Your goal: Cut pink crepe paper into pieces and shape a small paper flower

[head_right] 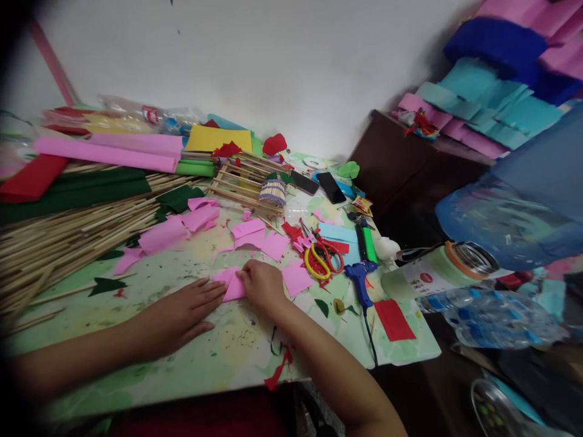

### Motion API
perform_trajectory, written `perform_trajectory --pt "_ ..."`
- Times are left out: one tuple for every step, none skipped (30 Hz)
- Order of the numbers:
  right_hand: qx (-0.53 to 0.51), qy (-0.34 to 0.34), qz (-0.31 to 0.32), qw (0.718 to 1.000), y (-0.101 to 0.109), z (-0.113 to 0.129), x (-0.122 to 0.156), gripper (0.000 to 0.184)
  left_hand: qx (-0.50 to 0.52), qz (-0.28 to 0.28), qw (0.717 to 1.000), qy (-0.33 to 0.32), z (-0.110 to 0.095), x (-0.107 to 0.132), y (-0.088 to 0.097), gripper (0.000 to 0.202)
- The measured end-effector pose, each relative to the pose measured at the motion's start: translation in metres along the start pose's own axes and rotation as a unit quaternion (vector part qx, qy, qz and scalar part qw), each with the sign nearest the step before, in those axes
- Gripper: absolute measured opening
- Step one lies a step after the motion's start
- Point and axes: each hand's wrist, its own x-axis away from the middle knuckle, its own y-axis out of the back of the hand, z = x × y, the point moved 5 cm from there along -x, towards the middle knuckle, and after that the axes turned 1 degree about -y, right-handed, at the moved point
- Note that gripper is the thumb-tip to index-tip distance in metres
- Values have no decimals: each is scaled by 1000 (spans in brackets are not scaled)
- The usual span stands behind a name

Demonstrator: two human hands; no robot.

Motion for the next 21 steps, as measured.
perform_trajectory --pt "7 -4 -1 1000 -1 0 0 16 4 -4 1000 -3 0 0 0 45" --pt "14 -8 -3 1000 -1 0 0 16 7 -8 1000 -5 1 1 0 45" --pt "20 -11 -4 1000 -2 0 0 17 9 -11 1000 -8 1 1 0 45" --pt "25 -14 -5 1000 -3 0 -1 17 9 -11 1000 -9 2 1 0 45" --pt "30 -17 -6 999 -3 0 -1 18 9 -9 1000 -10 2 1 0 45" --pt "33 -19 -6 999 -4 -1 -1 18 8 -7 1000 -10 3 1 1 45" --pt "35 -21 -7 999 -4 -1 -2 18 10 -6 1000 -10 3 1 1 44" --pt "37 -23 -6 999 -5 -1 -2 18 12 -5 1000 -10 4 1 2 44" --pt "40 -24 -6 999 -5 -1 -3 19 15 -5 1000 -10 4 1 3 44" --pt "44 -24 -6 999 -5 -1 -3 19 18 -7 1000 -9 4 0 3 43" --pt "50 -23 -6 998 -5 -1 -4 19 22 -9 1000 -9 5 0 4 43" --pt "60 -19 -7 998 -5 -1 -4 19 25 -11 1000 -8 5 0 5 43" --pt "72 -13 -9 997 -5 0 -4 20 29 -15 999 -8 6 0 6 43" --pt "83 -5 -12 996 -5 1 -4 20 32 -19 999 -7 6 1 6 42" --pt "93 3 -15 996 -5 3 -4 21 33 -20 999 -7 6 1 6 42" --pt "100 10 -18 995 -5 4 -4 21 34 -21 999 -7 7 1 7 42" --pt "104 17 -21 994 -6 5 -4 21 34 -21 999 -8 7 1 7 42" --pt "105 22 -23 994 -6 5 -4 21 35 -22 999 -7 6 1 7 41" --pt "104 25 -25 994 -6 6 -4 21 37 -23 999 -5 6 2 8 41" --pt "104 28 -27 994 -6 6 -4 20 39 -26 999 -2 6 2 9 40" --pt "104 29 -30 994 -6 6 -4 20 40 -28 999 0 6 2 10 39"
